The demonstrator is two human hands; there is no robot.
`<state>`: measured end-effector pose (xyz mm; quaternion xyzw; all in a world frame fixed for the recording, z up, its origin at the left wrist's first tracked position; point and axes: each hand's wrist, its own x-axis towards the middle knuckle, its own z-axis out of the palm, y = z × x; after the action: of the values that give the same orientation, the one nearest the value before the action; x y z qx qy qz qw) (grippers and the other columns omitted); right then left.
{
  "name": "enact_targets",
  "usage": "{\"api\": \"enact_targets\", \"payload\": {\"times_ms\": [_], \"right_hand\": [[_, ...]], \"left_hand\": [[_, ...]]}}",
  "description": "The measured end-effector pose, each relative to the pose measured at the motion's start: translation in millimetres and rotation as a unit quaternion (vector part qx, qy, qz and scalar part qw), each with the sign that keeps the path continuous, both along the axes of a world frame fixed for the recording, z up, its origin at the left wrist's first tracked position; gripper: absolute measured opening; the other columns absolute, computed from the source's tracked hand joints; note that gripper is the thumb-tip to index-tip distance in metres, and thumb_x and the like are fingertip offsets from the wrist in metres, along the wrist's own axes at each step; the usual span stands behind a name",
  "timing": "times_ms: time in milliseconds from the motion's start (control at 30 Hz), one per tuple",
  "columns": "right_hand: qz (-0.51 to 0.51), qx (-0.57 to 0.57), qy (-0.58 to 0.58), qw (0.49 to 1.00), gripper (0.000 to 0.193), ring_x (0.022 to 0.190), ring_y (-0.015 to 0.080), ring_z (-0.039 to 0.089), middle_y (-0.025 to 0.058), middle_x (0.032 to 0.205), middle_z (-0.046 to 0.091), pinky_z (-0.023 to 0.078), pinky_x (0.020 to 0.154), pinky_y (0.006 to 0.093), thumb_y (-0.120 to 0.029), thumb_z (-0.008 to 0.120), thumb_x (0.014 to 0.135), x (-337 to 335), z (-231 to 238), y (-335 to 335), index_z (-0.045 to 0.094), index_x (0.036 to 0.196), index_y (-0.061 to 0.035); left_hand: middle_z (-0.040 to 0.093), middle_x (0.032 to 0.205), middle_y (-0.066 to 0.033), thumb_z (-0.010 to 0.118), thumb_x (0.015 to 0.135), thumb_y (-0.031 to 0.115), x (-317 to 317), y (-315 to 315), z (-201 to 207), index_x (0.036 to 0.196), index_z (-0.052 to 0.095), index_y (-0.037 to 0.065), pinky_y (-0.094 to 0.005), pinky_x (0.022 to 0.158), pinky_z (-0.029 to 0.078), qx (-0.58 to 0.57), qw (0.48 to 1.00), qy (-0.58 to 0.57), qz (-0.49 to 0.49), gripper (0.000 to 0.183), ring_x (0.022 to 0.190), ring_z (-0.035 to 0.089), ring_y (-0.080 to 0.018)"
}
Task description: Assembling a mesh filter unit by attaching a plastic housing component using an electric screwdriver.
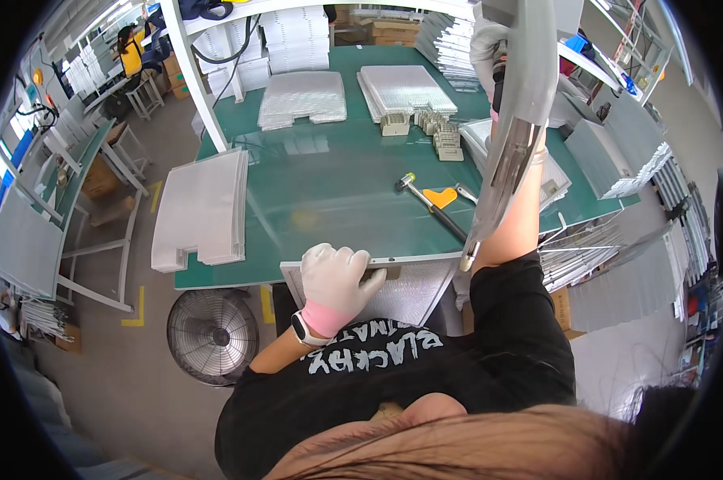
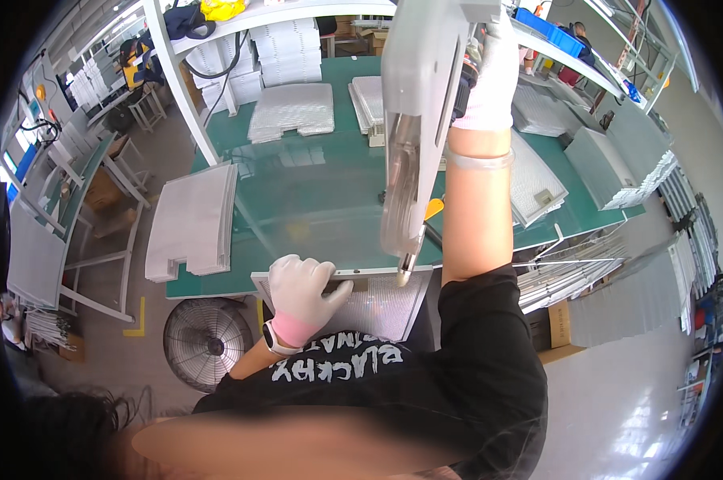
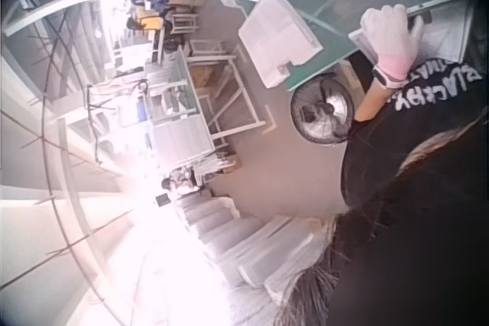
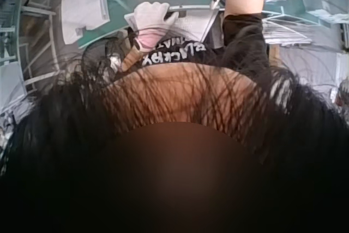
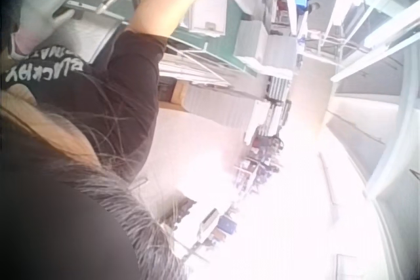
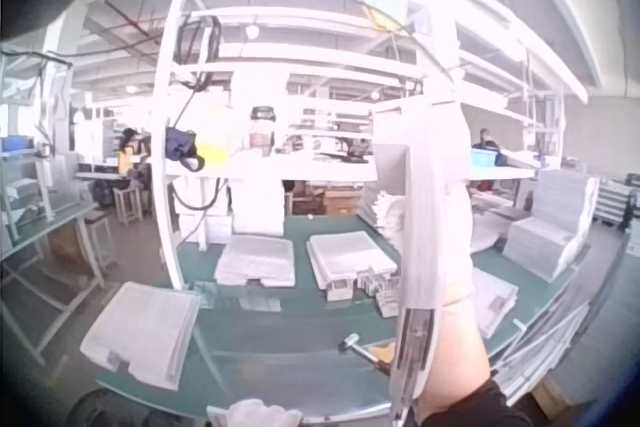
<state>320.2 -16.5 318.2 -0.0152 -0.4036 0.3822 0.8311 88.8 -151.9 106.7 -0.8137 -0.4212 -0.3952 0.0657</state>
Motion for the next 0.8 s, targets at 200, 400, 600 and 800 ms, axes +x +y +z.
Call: {"api": "enact_targets", "payload": {"times_ms": [200, 400, 600, 800], "right_hand": [[-0.081, -0.135, -0.061, 0.986, 0.04, 0.059, 0.0082, 0.06, 0.0019, 0.084, 0.067, 0.052, 0.052, 0.023, -0.032, 0.057, 0.097, -37, 16, -43, 0.059, 0.123, -0.0028], [0.101, -0.099, -0.182, 0.973, 0.03, 0.063, 0.0105, 0.052, 0.0028, 0.083, 0.055, 0.044, 0.05, 0.0251, -0.025, 0.057, 0.097, -51, -34, -58, 0.048, 0.121, -0.0105], [0.001, -0.164, -0.144, 0.976, 0.041, 0.061, 0.0125, 0.053, 0.0052, 0.08, 0.052, 0.045, 0.054, 0.0265, -0.021, 0.057, 0.096, -65, -82, -76, 0.04, 0.131, -0.0073], [0.052, -0.076, -0.17, 0.981, 0.029, 0.063, 0.0104, 0.053, 0.0032, 0.081, 0.057, 0.044, 0.052, 0.0249, -0.025, 0.06, 0.095, -30, -44, -45, 0.05, 0.117, -0.0081]], "left_hand": [[0.058, 0.118, -0.0226, 0.076, 0.066, 0.026, -7, 0, 14, 0.132, 0.05, 0.0, -0.0461, 0.102, 0.04, -0.048, 0.98, -0.122, -0.147, 0.075, 0.112, 0.056, -0.0348], [0.035, 0.15, -0.0179, 0.034, 0.104, 0.035, 11, 17, 27, 0.149, 0.016, -0.006, -0.0459, 0.114, 0.03, -0.274, 0.69, -0.491, -0.456, 0.064, 0.137, 0.039, -0.0315], [0.033, 0.148, -0.0247, 0.028, 0.107, 0.025, 20, 34, 33, 0.146, 0.019, -0.011, -0.0436, 0.113, 0.033, -0.255, 0.74, -0.523, -0.338, 0.054, 0.136, 0.04, -0.0348], [0.034, 0.146, -0.0278, 0.019, 0.105, 0.012, 26, 37, 14, 0.141, 0.022, -0.015, -0.0368, 0.109, 0.038, -0.262, 0.586, -0.583, -0.498, 0.046, 0.132, 0.044, -0.0342]]}}
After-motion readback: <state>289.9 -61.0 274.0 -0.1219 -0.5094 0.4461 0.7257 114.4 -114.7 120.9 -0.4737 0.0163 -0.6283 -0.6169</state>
